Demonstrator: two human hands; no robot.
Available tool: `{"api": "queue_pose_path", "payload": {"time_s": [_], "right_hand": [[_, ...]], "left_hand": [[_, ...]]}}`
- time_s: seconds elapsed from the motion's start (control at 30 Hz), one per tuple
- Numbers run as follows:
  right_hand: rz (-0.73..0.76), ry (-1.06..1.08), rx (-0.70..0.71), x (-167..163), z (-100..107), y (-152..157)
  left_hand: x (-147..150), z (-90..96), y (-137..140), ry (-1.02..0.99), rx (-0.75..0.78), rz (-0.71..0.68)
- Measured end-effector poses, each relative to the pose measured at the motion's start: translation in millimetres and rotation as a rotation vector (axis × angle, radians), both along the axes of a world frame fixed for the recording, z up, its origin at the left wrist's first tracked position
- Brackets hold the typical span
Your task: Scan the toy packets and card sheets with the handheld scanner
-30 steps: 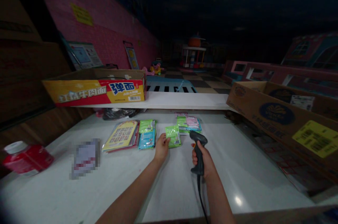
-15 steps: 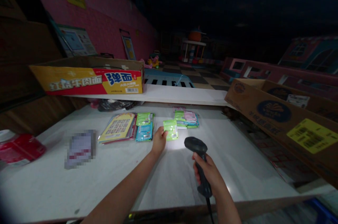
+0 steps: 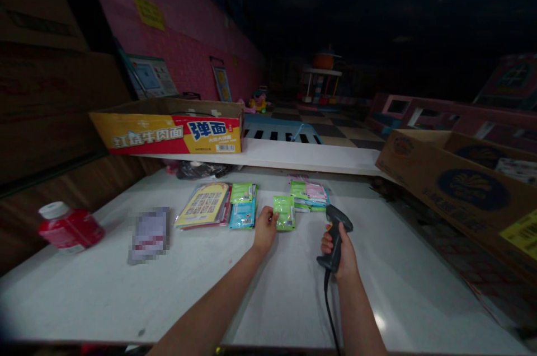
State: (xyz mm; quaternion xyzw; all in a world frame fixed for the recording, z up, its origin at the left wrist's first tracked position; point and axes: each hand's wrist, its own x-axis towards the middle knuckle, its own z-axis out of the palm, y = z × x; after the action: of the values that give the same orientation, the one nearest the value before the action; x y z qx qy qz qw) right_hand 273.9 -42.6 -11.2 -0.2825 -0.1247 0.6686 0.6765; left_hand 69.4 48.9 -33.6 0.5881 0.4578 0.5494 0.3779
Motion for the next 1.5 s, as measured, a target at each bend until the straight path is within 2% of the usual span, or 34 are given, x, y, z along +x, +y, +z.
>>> {"api": "queue_pose_path", "payload": {"time_s": [0.07, 0.17, 0.3, 0.37, 0.53, 0.63, 0.9, 1.07, 1.13, 1.27, 1.33, 1.4, 1.5], "right_hand": [[-0.001, 0.086, 0.050, 4, -7, 0], [-0.009, 0.154, 0.052, 7, -12, -1], [0.001, 0.173, 0.040, 8, -14, 0], [0.007, 0.166, 0.055, 9, -15, 0], [-0.001, 0.179, 0.055, 9, -15, -1], [-0.007, 0.207, 0.055, 7, -14, -3], [-0.009, 0.243, 0.045, 7, -13, -5], [0.004, 0.243, 0.053, 8, -13, -4], [0.004, 0.267, 0.042, 7, -12, -4], [-0.007, 0.314, 0.016, 6, -10, -5], [-0.006, 0.326, 0.005, 6, -9, -6], [-0.006, 0.332, 0.004, 6, -10, -6], [-0.006, 0.319, 0.012, 7, -12, -5]], "left_hand": [[2, 1.4, -2, -0.071, -0.089, -0.041], [5, 3.2, -6, -0.195, -0.188, -0.112], [-5, 7.2, -17, -0.336, -0.182, -0.089], [-20, 12.3, -21, -0.320, -0.154, -0.030], [-69, 34.1, -18, 0.042, -0.152, 0.227], [-87, 46.9, -11, 0.325, -0.189, 0.315], [-84, 73.3, -19, 1.116, -0.237, 0.487], [-82, 80.9, -18, 1.288, -0.226, 0.486], [-81, 80.8, -20, 1.316, -0.159, 0.456], [-78, 69.1, -24, 1.311, 0.135, 0.204], [-79, 58.4, -25, 1.270, 0.214, 0.081], [-79, 48.0, -23, 1.245, 0.204, 0.024], [-82, 38.1, -20, 1.251, 0.137, 0.040]]}}
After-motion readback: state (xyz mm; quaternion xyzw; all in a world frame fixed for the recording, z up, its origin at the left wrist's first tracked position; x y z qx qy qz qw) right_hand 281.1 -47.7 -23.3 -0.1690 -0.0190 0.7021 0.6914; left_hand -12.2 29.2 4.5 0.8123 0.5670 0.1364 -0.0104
